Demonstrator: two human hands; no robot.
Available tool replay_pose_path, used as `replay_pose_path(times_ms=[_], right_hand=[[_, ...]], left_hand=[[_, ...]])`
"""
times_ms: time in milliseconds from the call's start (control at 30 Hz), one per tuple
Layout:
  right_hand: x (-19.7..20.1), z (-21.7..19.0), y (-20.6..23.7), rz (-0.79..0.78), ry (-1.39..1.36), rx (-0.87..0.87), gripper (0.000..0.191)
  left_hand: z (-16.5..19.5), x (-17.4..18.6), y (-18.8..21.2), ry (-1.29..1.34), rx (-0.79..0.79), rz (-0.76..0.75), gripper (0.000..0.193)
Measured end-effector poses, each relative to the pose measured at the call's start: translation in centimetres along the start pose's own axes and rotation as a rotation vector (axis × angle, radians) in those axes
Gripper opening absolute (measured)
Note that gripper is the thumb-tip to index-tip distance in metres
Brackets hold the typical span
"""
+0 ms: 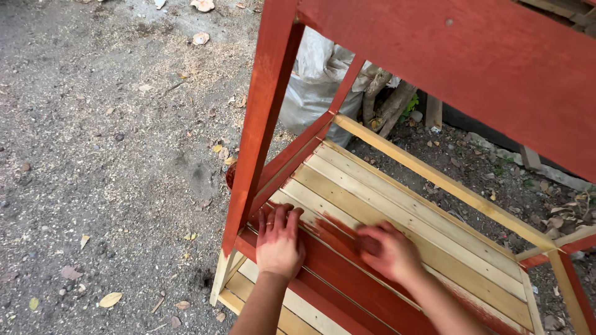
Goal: The person applies reddish-brown stain to a wooden shelving unit using a cloth. They wipe the stain onto the frame and slats, repeatedly dipping the cloth into a small container to reload stain. The person works on multiple sections of the unit, including vertical posts and horizontal shelves.
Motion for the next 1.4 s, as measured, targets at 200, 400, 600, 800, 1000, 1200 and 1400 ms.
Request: replay_pose_path(times_ms=[200, 400, 600, 800, 1000, 1200, 1400], right_hand=[[0.8, 1.0, 2.0, 0.102, 0.012, 0.039, 0.053], [-4.9, -9.0, -8.4, 0.099, -0.384, 0.217, 0.057], [-6.4, -12.7, -12.9, 0.247, -0.382, 0.362, 0.06], [-6.0, -3.2, -2.3, -0.262, -1.163, -0.234, 0.059], [-7.4, -6.3, -6.0, -0.177, -1.026, -0.089, 0.061], [-8.8, -14.7, -15.8, 0.208, -0.299, 0.445, 0.042], [-6.1, -7.8, -5.9, -0.29, -1.431, -0.206, 0.031]], left_hand=[[-0.6, -0.2, 0.3, 0.089, 0.037, 0.039, 0.057], [-0.7, 0.3, 0.8, 0.139, -0.023, 0.253, 0.071], [-1.5, -0.1, 1.8, 0.203, -0.006, 0.434, 0.067], [-2.4, -1.6, 2.7, 0.144, 0.027, 0.52, 0.04], [-2.7, -2.9, 3.0, 0.143, 0.0, 0.499, 0.034], [-3.0, -2.6, 2.9, 0.135, 0.015, 0.491, 0.032], [-2.4, -2.0, 2.9, 0.103, 0.007, 0.524, 0.032]])
Point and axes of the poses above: each hand's wrist, its own y-axis away from the middle knuckle, its own x-axis out of the back of the hand, z = x × y, the point moved 5 cm from there along -y, towards the middle knuckle, and after that the axes turned 1 degree about z, right-handed, at the moved point
